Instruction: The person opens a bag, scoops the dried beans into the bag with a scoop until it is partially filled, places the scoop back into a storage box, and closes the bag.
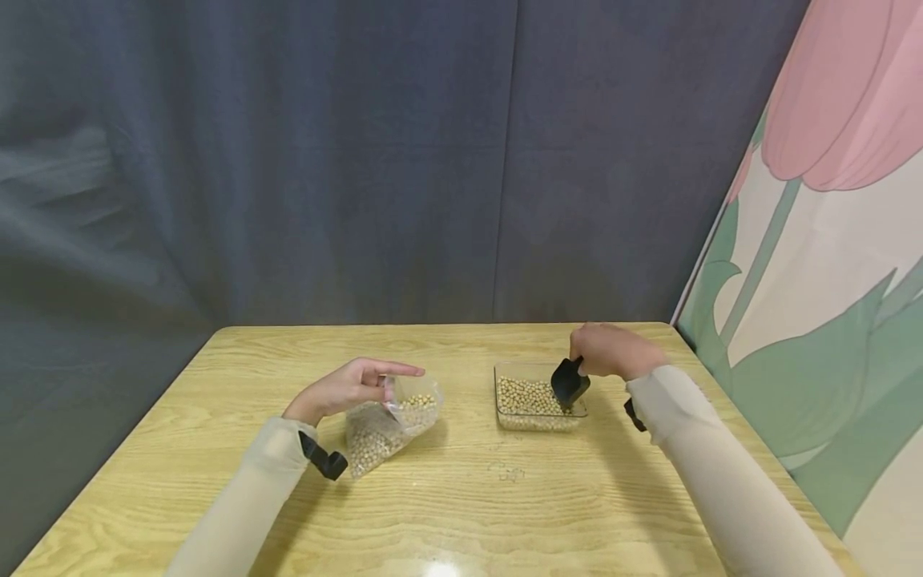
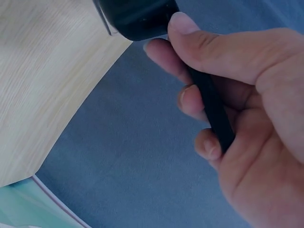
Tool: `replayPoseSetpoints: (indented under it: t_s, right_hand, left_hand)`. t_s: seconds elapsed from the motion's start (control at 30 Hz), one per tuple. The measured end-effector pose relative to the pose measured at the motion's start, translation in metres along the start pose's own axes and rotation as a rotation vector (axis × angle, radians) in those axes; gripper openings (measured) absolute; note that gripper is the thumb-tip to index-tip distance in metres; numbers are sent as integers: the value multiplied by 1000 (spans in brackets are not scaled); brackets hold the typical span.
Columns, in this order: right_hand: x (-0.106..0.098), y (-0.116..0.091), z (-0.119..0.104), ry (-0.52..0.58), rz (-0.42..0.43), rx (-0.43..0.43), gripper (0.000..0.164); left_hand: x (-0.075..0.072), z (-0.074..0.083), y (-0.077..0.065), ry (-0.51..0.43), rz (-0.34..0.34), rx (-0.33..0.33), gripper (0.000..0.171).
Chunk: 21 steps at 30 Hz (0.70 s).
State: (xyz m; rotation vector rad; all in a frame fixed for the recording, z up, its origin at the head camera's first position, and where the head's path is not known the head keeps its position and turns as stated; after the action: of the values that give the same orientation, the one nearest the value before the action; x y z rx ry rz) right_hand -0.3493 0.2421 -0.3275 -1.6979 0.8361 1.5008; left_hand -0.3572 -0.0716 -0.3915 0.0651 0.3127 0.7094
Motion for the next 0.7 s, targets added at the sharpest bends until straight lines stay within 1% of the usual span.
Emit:
replayPoseSetpoints:
  t_s: [0.1, 0.17, 0.23, 0.33, 0.4, 0.5, 0.57, 0.63, 0.7]
  right_hand:
    - [4, 2, -4, -32, -20, -5, 23]
    - [8, 3, -5, -35, -39, 12, 30]
    - [12, 4, -6, -30, -65, 42, 40]
    - [15, 5, -7, -7, -76, 69, 48]
    - [15, 4, -6, 15, -79, 74, 49]
    - [15, 3, -4, 46, -73, 53, 44]
    - [15, 3, -2, 64, -68, 38, 33]
    - [16, 2, 1, 71, -57, 18, 17]
    - [17, 2, 4, 92, -50, 11, 8]
  left_hand:
    - [0, -1, 0, 5, -1, -1, 46]
    - [0, -1, 0, 6, -1, -1, 47]
    - [0, -1, -1, 4, -1, 0, 47]
    - [1, -1, -1, 2, 2, 0, 46]
    - [1, -1, 0, 0, 5, -1, 46]
    - [1, -2, 0, 0, 7, -3, 46]
    - [1, -1, 1, 0, 3, 1, 46]
    - [1, -2, 1, 0, 3, -1, 46]
    - [1, -2, 0, 0, 2, -6, 46]
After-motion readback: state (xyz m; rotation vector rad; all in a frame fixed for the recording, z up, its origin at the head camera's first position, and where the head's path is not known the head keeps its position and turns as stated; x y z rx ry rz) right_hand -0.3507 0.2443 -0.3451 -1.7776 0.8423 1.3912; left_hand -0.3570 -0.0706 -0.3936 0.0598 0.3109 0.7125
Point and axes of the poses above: each hand's wrist, its own y-axis towards the middle knuckle, its own x-axis out of the palm, z = x × y, the point moved 7 cm from there along y, towards the middle knuckle, and after that the axes turned 6 degrees about z, right-handed, at the moved point
